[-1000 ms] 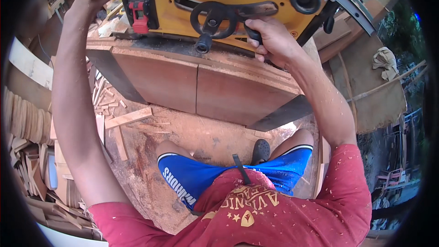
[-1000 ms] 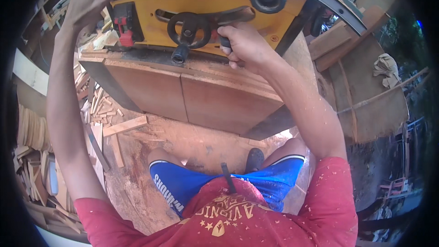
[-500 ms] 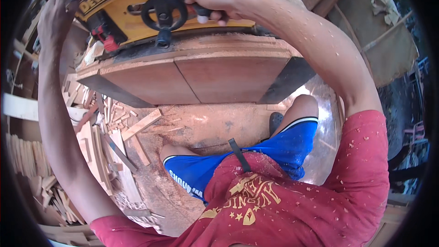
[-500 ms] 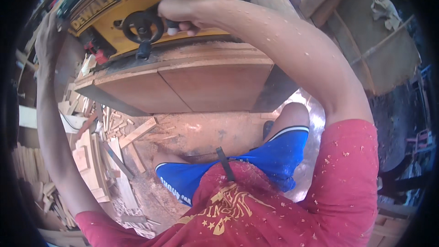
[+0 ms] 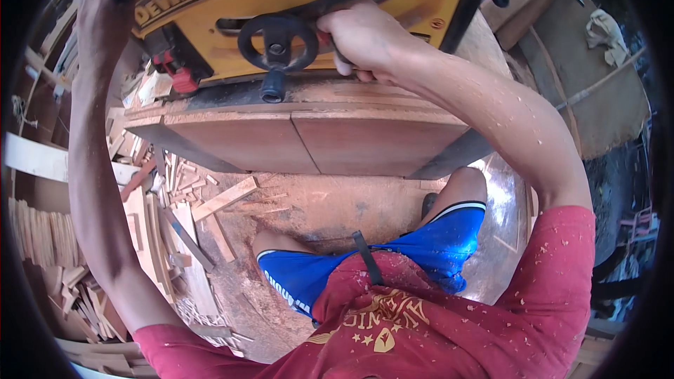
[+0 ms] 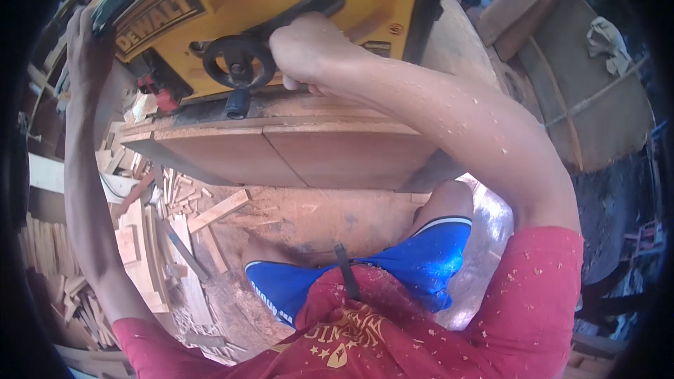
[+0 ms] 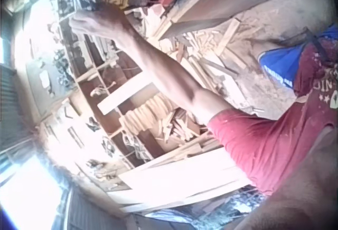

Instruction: Cutting pieces of wood on a table saw in a workshop.

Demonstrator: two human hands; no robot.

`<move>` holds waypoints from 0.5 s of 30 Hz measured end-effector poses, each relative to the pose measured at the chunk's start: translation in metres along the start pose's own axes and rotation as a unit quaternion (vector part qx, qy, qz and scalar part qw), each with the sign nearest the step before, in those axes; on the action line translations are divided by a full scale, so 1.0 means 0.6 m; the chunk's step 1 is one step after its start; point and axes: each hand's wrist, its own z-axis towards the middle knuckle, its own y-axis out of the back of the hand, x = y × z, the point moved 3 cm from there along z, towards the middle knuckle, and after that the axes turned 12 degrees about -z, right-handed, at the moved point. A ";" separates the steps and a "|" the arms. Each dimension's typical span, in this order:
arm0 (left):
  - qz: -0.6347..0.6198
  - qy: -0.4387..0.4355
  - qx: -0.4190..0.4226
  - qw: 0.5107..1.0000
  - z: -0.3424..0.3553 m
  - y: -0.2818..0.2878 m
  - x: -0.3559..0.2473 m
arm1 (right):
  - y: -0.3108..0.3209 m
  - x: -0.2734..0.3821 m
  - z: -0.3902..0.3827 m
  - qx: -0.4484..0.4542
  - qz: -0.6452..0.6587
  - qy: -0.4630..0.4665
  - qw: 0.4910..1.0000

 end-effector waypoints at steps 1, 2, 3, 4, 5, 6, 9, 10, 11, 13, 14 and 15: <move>0.004 0.016 0.006 1.000 0.000 -0.003 -0.002 | -0.008 -0.005 0.006 0.004 -0.008 -0.001 1.000; 0.010 0.023 0.006 1.000 -0.003 -0.002 0.001 | -0.018 -0.006 0.014 -0.013 0.001 -0.001 1.000; 0.011 0.010 -0.004 1.000 -0.005 -0.002 0.002 | -0.024 -0.005 0.020 -0.031 0.010 -0.002 0.999; 0.007 0.000 -0.015 1.000 -0.010 -0.010 0.002 | -0.027 -0.005 0.024 -0.030 0.003 -0.005 1.000; 0.008 0.000 -0.016 1.000 -0.013 -0.017 0.005 | -0.028 -0.006 0.028 -0.035 0.012 -0.016 0.999; 0.002 0.007 -0.019 1.000 -0.014 -0.026 0.009 | -0.028 -0.009 0.030 -0.041 0.022 -0.028 0.999; -0.053 -0.022 0.031 0.998 0.022 0.012 -0.044 | -0.032 -0.014 0.035 -0.040 0.057 -0.021 0.997; -0.207 -0.020 0.006 0.978 -0.011 -0.019 0.085 | -0.046 -0.002 0.036 -0.033 0.070 -0.008 0.997; -0.377 -0.028 -0.013 0.926 -0.042 -0.038 0.214 | -0.064 0.009 0.036 -0.016 0.074 0.002 0.997; -0.390 -0.034 -0.038 0.919 -0.043 -0.094 0.200 | -0.061 -0.007 0.050 -0.020 0.085 -0.009 0.996; -0.214 -0.022 -0.041 0.976 -0.007 -0.068 0.057 | -0.049 -0.017 0.049 -0.035 0.082 -0.021 0.996; -0.055 -0.009 -0.040 0.998 0.021 -0.024 -0.082 | -0.044 -0.023 0.046 -0.043 0.062 -0.034 0.997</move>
